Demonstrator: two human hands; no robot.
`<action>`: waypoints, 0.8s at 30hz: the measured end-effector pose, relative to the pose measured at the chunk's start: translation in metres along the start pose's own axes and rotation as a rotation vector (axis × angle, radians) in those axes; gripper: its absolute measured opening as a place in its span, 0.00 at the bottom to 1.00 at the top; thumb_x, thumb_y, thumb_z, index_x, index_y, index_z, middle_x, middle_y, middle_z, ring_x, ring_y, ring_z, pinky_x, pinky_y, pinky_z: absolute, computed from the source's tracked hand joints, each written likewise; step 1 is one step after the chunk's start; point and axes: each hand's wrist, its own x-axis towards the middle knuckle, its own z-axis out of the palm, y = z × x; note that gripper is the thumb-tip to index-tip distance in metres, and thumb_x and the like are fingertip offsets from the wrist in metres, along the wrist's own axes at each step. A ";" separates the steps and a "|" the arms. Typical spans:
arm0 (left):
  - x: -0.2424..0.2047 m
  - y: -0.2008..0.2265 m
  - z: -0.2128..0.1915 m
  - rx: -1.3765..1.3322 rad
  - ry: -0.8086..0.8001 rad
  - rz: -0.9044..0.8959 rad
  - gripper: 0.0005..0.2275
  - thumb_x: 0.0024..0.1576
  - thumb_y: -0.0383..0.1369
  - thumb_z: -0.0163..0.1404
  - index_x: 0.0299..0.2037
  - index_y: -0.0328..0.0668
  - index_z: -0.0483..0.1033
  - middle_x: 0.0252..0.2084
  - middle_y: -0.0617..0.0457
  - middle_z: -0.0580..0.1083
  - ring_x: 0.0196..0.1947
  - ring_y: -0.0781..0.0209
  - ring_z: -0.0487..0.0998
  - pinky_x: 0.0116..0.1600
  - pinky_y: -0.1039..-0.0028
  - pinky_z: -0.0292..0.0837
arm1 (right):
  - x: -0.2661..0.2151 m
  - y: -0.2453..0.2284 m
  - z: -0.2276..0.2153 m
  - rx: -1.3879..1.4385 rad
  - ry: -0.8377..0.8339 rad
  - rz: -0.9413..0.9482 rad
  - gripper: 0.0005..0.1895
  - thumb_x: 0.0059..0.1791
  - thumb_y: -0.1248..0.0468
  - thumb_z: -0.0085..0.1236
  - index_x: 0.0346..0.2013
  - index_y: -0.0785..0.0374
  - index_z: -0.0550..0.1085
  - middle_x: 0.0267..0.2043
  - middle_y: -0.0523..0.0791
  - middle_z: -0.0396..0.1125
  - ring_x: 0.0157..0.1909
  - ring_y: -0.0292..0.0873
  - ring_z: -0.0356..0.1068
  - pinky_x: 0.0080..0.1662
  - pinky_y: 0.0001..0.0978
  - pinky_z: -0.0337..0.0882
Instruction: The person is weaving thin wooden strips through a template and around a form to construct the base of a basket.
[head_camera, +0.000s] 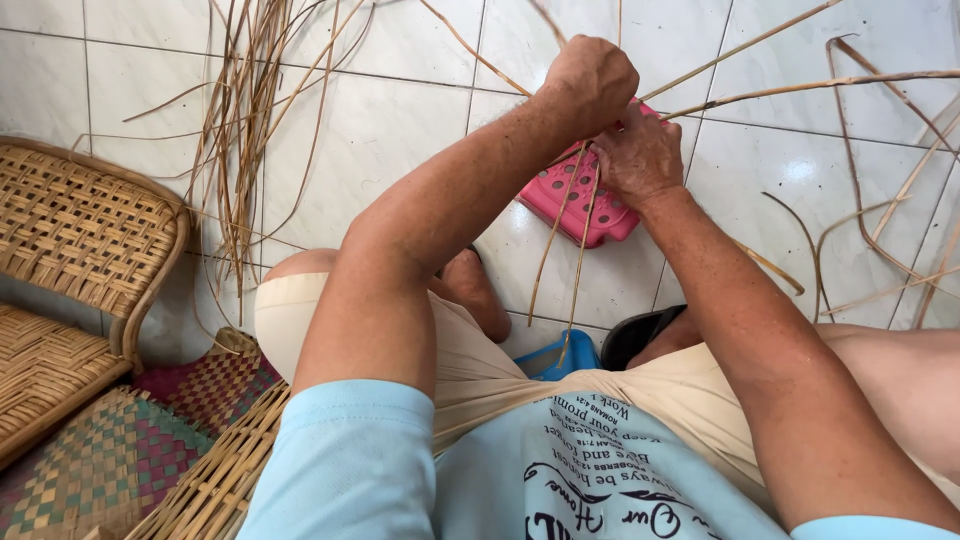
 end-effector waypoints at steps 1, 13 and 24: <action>0.001 0.003 0.000 0.000 -0.001 0.002 0.07 0.64 0.39 0.50 0.44 0.53 0.80 0.42 0.57 0.79 0.41 0.59 0.79 0.38 0.67 0.73 | 0.001 -0.001 -0.002 0.001 -0.001 0.002 0.11 0.53 0.53 0.53 0.51 0.40 0.73 0.43 0.45 0.62 0.36 0.55 0.67 0.36 0.54 0.66; -0.041 -0.037 -0.006 -0.085 -0.123 -0.176 0.11 0.65 0.45 0.51 0.45 0.48 0.78 0.38 0.59 0.77 0.35 0.65 0.75 0.40 0.69 0.70 | -0.005 -0.002 -0.010 0.154 0.123 -0.069 0.15 0.54 0.61 0.64 0.52 0.36 0.74 0.45 0.42 0.63 0.37 0.51 0.68 0.38 0.53 0.66; 0.033 0.006 0.041 -0.214 -0.087 -0.136 0.12 0.67 0.38 0.42 0.52 0.52 0.79 0.51 0.54 0.78 0.49 0.54 0.79 0.48 0.63 0.71 | -0.003 -0.004 -0.013 0.063 0.040 -0.013 0.16 0.51 0.56 0.60 0.54 0.44 0.73 0.49 0.46 0.63 0.41 0.55 0.68 0.42 0.56 0.67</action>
